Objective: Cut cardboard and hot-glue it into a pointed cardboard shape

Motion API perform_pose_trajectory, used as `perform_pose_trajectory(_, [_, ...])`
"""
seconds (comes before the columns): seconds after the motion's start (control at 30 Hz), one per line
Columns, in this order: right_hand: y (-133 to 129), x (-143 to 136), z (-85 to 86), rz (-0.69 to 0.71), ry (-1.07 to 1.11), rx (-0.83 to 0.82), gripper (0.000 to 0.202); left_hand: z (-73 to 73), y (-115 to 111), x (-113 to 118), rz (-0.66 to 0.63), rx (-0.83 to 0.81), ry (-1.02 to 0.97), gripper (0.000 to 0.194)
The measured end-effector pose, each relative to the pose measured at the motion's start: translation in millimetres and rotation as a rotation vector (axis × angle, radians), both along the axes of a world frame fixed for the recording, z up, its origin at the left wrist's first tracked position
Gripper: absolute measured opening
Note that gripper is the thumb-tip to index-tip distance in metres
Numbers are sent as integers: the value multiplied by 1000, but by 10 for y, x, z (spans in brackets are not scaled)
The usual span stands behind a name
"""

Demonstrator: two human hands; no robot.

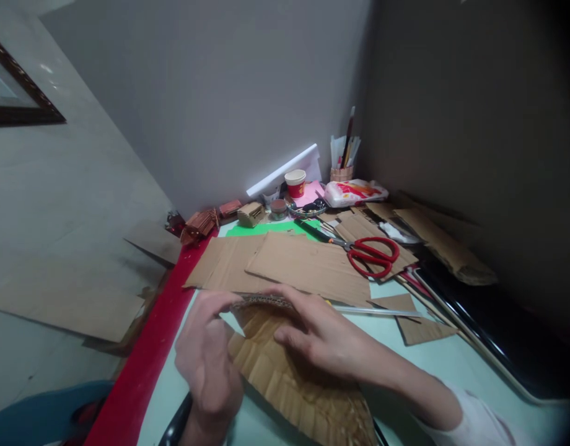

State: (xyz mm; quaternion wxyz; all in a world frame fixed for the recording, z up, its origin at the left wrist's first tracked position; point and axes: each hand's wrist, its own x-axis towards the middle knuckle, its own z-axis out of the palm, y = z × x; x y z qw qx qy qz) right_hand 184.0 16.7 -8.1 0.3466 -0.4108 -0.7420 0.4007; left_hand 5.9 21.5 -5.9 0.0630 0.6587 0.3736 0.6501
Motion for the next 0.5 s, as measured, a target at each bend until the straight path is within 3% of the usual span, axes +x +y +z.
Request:
perform_pose_trajectory(0.07, [0, 4, -20, -38, -13, 34, 49, 23, 27, -14, -5, -36, -84, 33])
perform_pose_trajectory(0.23, [6, 37, -59, -203, -68, 252, 45, 167, 150, -35, 58, -31, -550, 26])
perform_pose_trajectory(0.3, [13, 53, -53, -264, -79, 413, 49, 219, 186, -51, 112, 30, -588, 12])
perform_pose_trajectory(0.37, [11, 71, -34, -321, -77, 604, 55, 240, 194, -67, 148, 44, -620, 16])
perform_pose_trajectory(0.5, [-33, 116, 39, -403, -50, 995, 56, 194, 123, -90, 218, -139, -515, 21])
